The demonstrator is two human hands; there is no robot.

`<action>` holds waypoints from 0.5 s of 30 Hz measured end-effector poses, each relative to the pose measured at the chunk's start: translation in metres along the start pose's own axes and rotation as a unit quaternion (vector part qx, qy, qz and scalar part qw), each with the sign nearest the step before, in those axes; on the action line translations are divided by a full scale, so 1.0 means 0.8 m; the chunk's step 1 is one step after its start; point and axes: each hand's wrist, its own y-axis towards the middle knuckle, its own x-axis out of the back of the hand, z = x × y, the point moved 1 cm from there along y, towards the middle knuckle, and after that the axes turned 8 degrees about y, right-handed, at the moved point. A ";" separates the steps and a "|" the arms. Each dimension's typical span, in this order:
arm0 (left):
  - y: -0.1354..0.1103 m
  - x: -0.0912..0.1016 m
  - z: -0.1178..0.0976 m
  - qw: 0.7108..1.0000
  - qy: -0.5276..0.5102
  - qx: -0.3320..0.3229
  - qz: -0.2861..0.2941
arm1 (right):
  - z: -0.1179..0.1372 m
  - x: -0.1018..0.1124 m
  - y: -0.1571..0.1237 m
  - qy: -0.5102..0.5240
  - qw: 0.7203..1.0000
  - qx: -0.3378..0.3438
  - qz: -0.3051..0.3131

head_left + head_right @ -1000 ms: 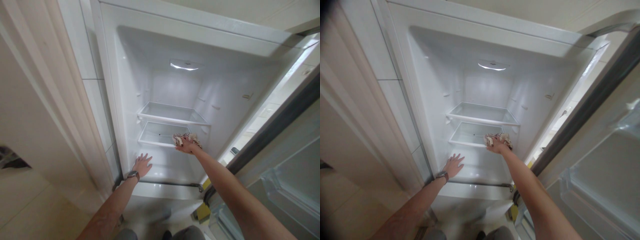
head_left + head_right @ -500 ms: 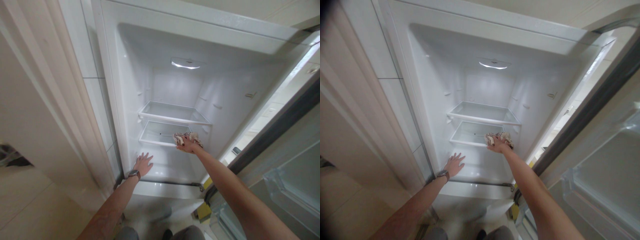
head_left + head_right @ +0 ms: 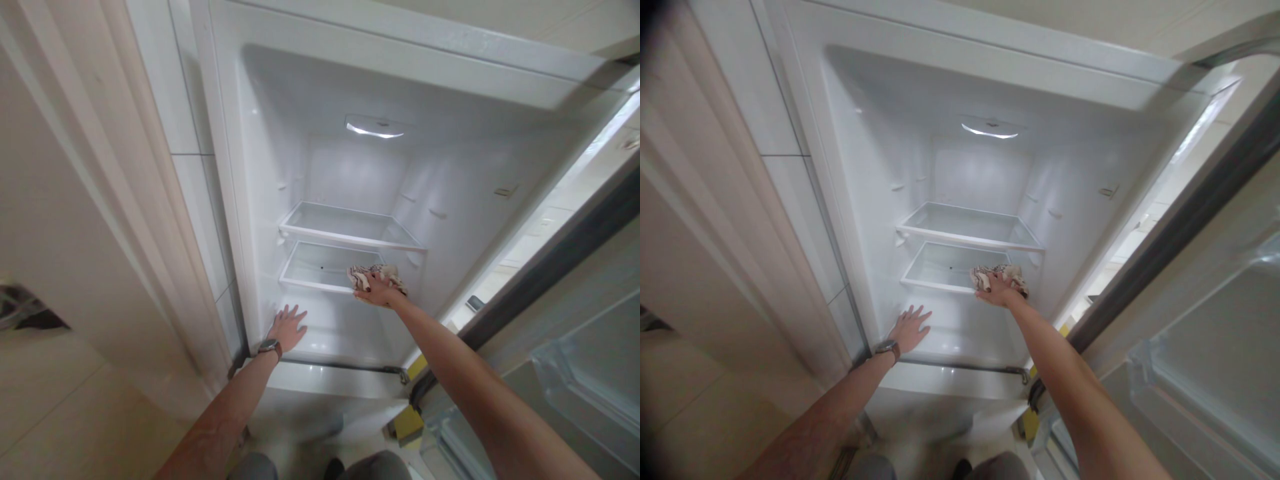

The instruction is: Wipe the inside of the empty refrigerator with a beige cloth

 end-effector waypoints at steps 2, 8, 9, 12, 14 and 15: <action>-0.001 0.000 0.000 1.000 -0.001 -0.001 -0.002 | -0.002 -0.001 0.002 0.001 1.000 0.003 0.001; -0.003 0.005 -0.002 1.000 -0.004 0.002 0.004 | -0.005 -0.002 0.002 0.008 1.000 0.007 -0.011; -0.003 0.006 -0.002 1.000 -0.006 0.003 0.005 | -0.004 -0.002 0.002 0.010 1.000 0.005 -0.016; -0.003 0.007 -0.003 1.000 -0.010 0.002 0.005 | -0.001 -0.005 0.002 0.017 0.999 -0.004 -0.036; -0.003 0.006 -0.002 1.000 -0.010 0.001 0.004 | 0.001 -0.009 0.002 0.025 0.998 -0.010 -0.058; -0.003 0.005 -0.002 1.000 -0.011 0.002 0.004 | 0.002 -0.011 0.001 0.030 0.997 -0.012 -0.073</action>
